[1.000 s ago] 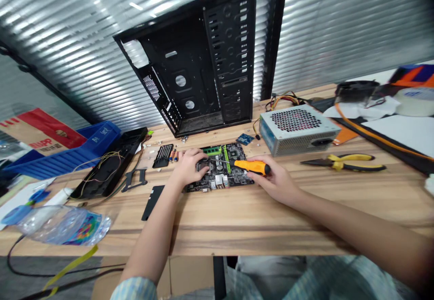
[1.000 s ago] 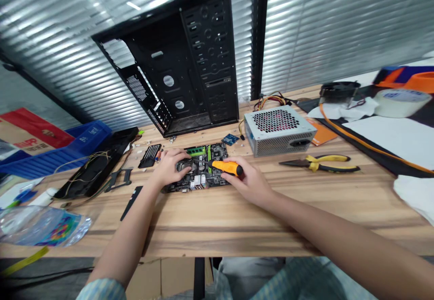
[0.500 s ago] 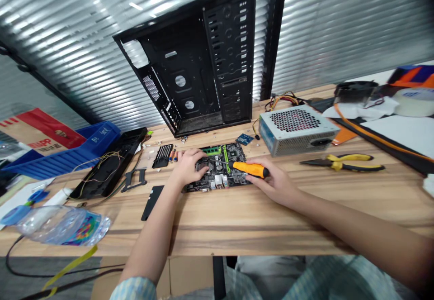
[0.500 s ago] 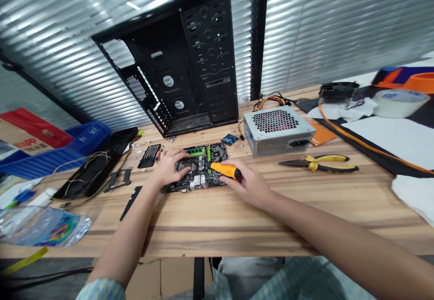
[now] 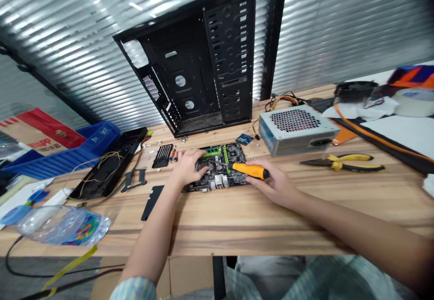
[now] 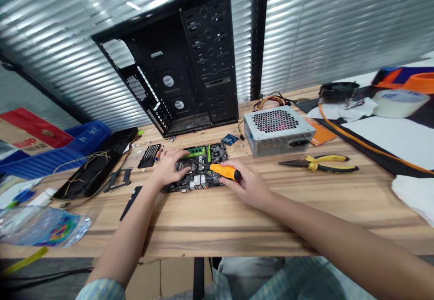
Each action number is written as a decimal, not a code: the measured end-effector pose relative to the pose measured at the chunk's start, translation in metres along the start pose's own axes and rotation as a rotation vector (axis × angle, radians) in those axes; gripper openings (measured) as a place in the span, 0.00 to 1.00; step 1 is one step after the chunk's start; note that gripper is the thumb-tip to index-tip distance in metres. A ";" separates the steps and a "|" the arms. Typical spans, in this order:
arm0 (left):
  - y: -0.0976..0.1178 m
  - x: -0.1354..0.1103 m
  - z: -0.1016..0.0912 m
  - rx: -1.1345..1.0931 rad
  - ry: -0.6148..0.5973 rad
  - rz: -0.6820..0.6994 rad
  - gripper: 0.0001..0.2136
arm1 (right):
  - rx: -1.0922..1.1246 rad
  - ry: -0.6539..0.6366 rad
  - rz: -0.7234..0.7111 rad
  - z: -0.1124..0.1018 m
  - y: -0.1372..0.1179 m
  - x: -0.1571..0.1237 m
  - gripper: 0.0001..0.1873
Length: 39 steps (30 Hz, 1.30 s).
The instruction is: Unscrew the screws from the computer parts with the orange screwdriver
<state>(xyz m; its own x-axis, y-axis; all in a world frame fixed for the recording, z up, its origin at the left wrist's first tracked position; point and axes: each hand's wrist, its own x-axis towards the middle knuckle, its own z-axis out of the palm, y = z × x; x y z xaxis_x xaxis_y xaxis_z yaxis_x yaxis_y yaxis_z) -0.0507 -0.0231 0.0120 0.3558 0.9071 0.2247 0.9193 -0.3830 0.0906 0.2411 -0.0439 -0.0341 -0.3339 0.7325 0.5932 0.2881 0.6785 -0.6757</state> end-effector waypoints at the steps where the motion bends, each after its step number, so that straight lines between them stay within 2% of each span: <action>1: 0.000 0.000 0.000 0.000 0.000 0.000 0.20 | -0.005 0.003 -0.006 0.000 0.000 0.000 0.15; 9: 0.001 0.000 0.000 0.000 -0.002 0.002 0.20 | 0.000 0.022 -0.037 0.001 0.000 0.000 0.15; 18: -0.001 0.000 0.000 -0.006 -0.013 -0.005 0.20 | -0.031 -0.013 -0.084 0.001 -0.003 0.001 0.15; 30: -0.001 0.000 0.000 -0.005 -0.007 -0.004 0.21 | -0.048 -0.029 0.041 0.005 0.003 -0.002 0.16; 39: 0.000 0.000 0.000 -0.008 -0.006 -0.001 0.17 | -0.025 -0.016 0.073 0.007 0.003 -0.002 0.16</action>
<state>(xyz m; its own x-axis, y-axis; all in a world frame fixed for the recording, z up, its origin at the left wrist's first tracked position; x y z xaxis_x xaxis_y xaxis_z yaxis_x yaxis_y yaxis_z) -0.0505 -0.0231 0.0125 0.3563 0.9083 0.2193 0.9181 -0.3840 0.0986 0.2364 -0.0440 -0.0405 -0.3253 0.7795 0.5354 0.3345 0.6244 -0.7059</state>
